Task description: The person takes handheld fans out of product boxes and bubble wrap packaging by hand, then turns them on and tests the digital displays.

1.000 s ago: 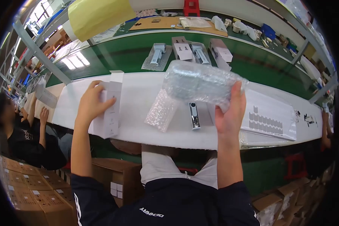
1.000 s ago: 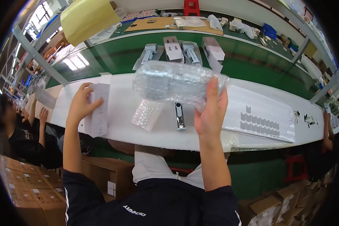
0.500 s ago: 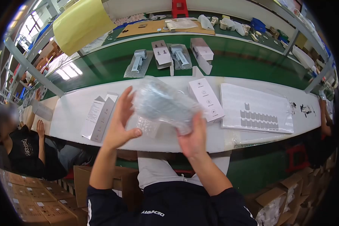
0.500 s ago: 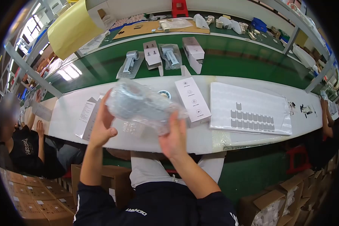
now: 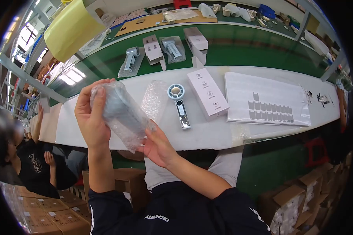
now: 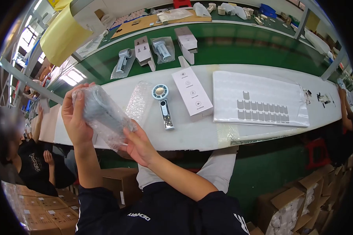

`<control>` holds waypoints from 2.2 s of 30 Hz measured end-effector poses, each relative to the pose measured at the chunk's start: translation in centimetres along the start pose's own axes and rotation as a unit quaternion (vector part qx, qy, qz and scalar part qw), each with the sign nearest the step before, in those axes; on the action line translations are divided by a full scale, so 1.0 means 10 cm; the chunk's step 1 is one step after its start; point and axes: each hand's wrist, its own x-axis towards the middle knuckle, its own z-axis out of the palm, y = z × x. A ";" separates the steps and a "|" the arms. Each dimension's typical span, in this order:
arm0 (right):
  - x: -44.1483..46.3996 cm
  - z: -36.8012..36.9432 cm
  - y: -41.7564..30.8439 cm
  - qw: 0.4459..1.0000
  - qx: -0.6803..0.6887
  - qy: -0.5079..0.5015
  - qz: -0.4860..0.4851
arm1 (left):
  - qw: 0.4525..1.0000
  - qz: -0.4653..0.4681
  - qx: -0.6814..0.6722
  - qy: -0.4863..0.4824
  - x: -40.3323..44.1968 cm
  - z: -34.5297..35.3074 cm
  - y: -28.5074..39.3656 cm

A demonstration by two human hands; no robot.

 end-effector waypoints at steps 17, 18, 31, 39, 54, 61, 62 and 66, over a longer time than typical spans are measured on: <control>-0.28 0.02 -0.24 0.997 -0.041 0.066 0.028 | 0.994 0.005 0.092 -0.057 0.00 0.01 0.23; -0.28 -0.01 -0.25 0.995 -0.062 0.071 0.030 | 0.995 0.024 0.083 -0.039 0.04 0.01 0.30; -0.81 -0.32 -0.63 0.981 -0.164 0.092 -0.038 | 0.908 -0.117 0.403 0.005 1.22 -0.92 -0.39; -0.88 -0.25 -0.88 0.970 -0.194 0.075 -0.128 | 0.844 -0.098 0.507 -0.145 0.93 -0.82 -1.74; -0.39 0.00 -0.57 0.536 -0.789 -0.002 -0.300 | 0.970 -0.198 -0.111 -0.089 -0.89 0.51 -0.80; -0.27 -0.25 -0.97 0.314 -0.907 0.210 -0.186 | 0.944 -0.279 -0.152 -0.086 -0.71 0.32 -1.25; -0.22 -0.28 -0.97 0.316 -0.908 0.223 -0.160 | 0.933 -0.304 -0.168 -0.099 -0.69 0.29 -1.33; -0.09 -0.52 -1.07 0.335 -0.906 0.232 -0.112 | 0.922 -0.333 -0.196 -0.034 -0.84 0.24 -1.59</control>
